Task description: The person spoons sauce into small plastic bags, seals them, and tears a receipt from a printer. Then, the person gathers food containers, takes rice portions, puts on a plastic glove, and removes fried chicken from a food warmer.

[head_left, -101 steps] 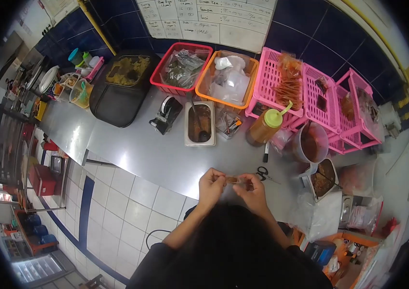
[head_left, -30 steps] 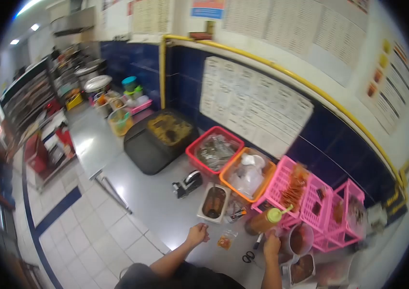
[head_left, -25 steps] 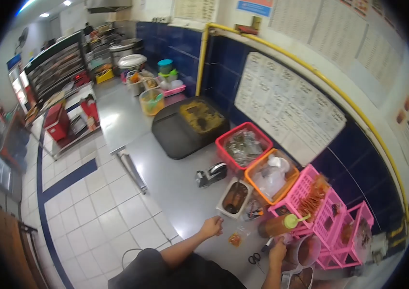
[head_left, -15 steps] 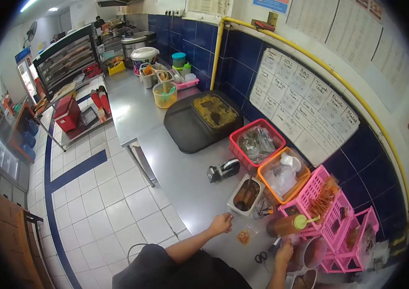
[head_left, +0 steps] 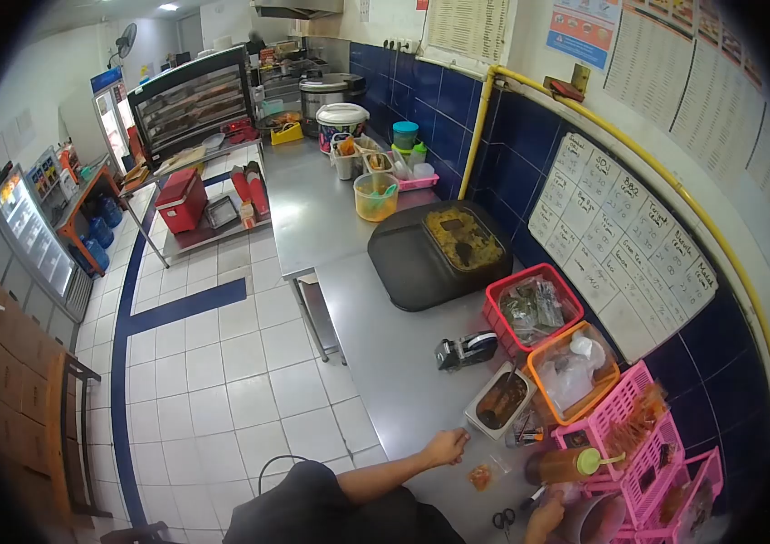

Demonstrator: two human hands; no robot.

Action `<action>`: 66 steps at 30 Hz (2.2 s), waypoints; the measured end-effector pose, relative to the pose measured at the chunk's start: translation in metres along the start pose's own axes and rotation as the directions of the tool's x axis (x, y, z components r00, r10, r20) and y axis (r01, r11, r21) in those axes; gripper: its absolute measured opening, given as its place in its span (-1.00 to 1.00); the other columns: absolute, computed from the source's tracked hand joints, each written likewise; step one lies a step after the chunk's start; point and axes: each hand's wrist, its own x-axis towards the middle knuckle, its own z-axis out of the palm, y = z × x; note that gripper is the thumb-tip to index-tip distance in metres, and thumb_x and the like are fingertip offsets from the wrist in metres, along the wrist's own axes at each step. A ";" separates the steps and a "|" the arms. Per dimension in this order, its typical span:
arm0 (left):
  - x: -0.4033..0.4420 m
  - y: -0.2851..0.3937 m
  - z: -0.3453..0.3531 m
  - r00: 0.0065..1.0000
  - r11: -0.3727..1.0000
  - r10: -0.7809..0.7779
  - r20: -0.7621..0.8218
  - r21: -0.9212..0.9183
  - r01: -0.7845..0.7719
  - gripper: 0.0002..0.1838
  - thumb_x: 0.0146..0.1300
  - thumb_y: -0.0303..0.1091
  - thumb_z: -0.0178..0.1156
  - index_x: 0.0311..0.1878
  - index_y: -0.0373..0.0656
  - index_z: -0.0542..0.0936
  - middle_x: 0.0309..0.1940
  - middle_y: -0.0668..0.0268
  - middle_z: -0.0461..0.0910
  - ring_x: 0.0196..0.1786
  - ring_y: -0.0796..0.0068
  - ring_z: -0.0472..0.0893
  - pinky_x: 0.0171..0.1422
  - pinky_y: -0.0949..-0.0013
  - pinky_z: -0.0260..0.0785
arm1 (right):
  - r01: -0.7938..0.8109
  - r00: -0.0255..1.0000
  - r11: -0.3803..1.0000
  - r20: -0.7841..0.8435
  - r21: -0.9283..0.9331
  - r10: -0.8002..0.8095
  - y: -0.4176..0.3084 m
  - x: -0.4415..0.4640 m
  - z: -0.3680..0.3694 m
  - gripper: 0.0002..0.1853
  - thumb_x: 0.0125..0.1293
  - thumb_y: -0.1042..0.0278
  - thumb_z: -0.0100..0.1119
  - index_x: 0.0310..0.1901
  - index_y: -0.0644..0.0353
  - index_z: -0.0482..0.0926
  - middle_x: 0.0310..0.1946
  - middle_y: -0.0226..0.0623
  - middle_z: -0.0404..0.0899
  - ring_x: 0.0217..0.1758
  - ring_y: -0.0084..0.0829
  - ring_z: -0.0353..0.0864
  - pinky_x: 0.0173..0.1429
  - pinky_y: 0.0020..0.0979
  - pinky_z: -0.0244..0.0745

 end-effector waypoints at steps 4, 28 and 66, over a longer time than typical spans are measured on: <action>-0.002 0.003 0.001 1.000 1.000 0.007 -0.009 0.018 -0.007 -0.65 0.55 -0.17 -0.08 -0.12 -0.30 0.50 -0.54 0.23 0.59 -0.54 0.38 0.70 -0.47 0.33 0.58 | -0.059 0.998 0.987 -0.046 -0.149 0.053 -0.006 -0.006 -0.029 -0.62 0.38 0.10 0.23 0.09 0.18 0.56 -0.15 -0.07 0.65 -0.27 -0.20 0.67 -0.26 -0.18 0.57; -0.002 0.001 0.006 0.998 0.997 0.054 -0.041 0.065 -0.052 -0.66 0.56 -0.17 -0.08 -0.20 -0.26 0.48 -0.60 0.21 0.57 -0.57 0.37 0.68 -0.48 0.30 0.53 | -0.144 0.981 0.989 -0.142 -0.047 0.136 -0.017 0.032 0.010 -0.76 0.36 0.20 0.13 -0.10 0.16 0.62 0.01 -0.12 0.53 -0.14 -0.03 0.71 -0.15 -0.07 0.63; -0.090 0.061 0.094 0.904 0.937 0.276 0.326 0.117 -0.328 -0.77 0.37 -0.28 0.29 -0.18 -0.29 0.63 -0.46 0.28 0.68 -0.40 0.60 0.64 -0.29 0.48 0.48 | -0.233 0.957 -0.502 0.287 0.833 0.033 -0.092 -0.131 -0.030 -0.57 0.35 0.56 0.23 0.24 0.37 0.44 -0.14 -0.16 0.66 -0.11 -0.46 0.67 0.08 -0.38 0.65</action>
